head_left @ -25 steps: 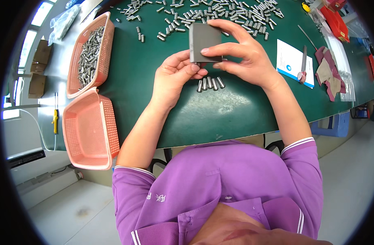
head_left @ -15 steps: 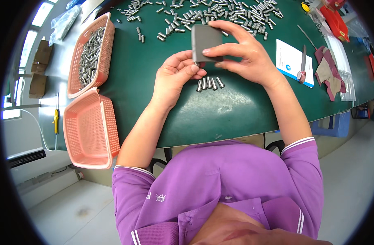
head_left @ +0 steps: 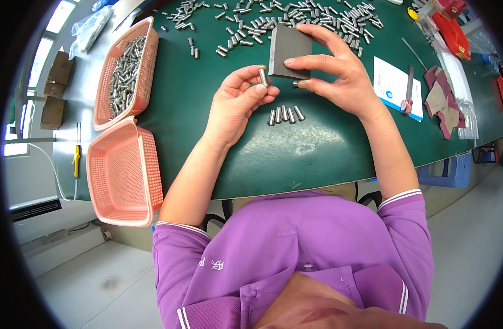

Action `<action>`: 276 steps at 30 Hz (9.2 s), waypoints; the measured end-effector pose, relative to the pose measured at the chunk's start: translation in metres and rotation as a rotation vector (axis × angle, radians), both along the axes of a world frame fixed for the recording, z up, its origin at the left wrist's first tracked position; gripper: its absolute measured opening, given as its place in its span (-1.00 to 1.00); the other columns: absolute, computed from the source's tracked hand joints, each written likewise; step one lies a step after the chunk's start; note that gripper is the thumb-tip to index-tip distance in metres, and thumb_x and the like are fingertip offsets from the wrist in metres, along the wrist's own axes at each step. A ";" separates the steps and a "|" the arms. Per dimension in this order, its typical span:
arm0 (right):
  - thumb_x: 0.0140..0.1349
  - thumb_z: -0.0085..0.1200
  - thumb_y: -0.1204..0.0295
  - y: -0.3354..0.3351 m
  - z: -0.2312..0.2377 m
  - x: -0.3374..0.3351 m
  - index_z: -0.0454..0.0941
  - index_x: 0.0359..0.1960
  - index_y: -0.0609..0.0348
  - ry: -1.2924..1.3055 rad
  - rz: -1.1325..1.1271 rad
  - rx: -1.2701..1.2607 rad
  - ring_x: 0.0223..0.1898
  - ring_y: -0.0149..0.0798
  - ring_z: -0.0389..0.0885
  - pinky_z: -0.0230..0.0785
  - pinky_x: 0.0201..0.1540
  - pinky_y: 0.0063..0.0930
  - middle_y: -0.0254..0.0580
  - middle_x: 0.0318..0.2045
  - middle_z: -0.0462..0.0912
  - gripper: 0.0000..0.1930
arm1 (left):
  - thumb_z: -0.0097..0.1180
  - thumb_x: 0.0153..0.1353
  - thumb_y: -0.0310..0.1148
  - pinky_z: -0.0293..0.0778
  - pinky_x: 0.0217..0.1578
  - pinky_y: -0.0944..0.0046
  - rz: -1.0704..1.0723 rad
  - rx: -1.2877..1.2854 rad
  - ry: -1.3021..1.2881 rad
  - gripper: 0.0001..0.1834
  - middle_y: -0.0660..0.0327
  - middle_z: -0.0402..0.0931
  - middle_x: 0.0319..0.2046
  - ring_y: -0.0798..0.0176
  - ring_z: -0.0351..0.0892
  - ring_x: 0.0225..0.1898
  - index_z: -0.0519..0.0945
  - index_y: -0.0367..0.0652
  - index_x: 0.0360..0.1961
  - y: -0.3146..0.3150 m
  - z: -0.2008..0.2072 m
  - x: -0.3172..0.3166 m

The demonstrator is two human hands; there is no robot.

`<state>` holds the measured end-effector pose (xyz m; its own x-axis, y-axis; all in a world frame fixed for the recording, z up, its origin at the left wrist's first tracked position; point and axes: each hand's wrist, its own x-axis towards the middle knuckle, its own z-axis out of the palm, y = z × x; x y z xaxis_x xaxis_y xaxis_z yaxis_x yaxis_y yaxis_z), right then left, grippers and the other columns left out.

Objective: The person sorts and groups small metal pins by hand, inspecting them at a workbench.

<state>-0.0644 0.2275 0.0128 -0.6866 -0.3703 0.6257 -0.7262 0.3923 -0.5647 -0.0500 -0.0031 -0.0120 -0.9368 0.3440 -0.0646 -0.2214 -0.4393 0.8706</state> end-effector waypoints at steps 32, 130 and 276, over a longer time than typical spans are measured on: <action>-0.16 0.32 0.61 -0.008 -0.002 0.001 0.68 -0.13 -0.12 0.038 0.014 0.043 0.22 -0.03 0.38 0.31 0.21 -0.23 -0.11 0.23 0.36 -0.53 | 0.06 0.29 -0.53 0.56 -0.08 0.35 -0.035 -0.106 0.010 -0.61 0.12 0.56 -0.13 0.30 0.61 -0.17 0.43 -0.27 0.14 0.001 0.000 0.000; -0.17 0.34 0.55 -0.024 0.003 0.004 0.69 -0.16 -0.17 0.140 0.053 0.091 0.17 -0.03 0.44 0.31 0.18 -0.24 -0.14 0.21 0.39 -0.55 | 0.09 0.26 -0.53 0.55 -0.10 0.36 -0.031 -0.184 0.006 -0.66 0.13 0.59 -0.17 0.32 0.61 -0.21 0.48 -0.30 0.08 0.006 -0.002 0.006; 0.16 0.19 0.28 -0.007 0.006 0.023 0.64 -0.39 0.15 -0.550 -0.222 0.031 -0.57 -0.51 0.42 0.26 -0.49 -0.56 -0.36 -0.63 0.52 -0.81 | 0.08 0.26 -0.53 0.55 -0.10 0.38 -0.116 -0.060 -0.083 -0.59 0.13 0.56 -0.13 0.35 0.61 -0.18 0.41 -0.23 0.14 0.001 0.006 0.007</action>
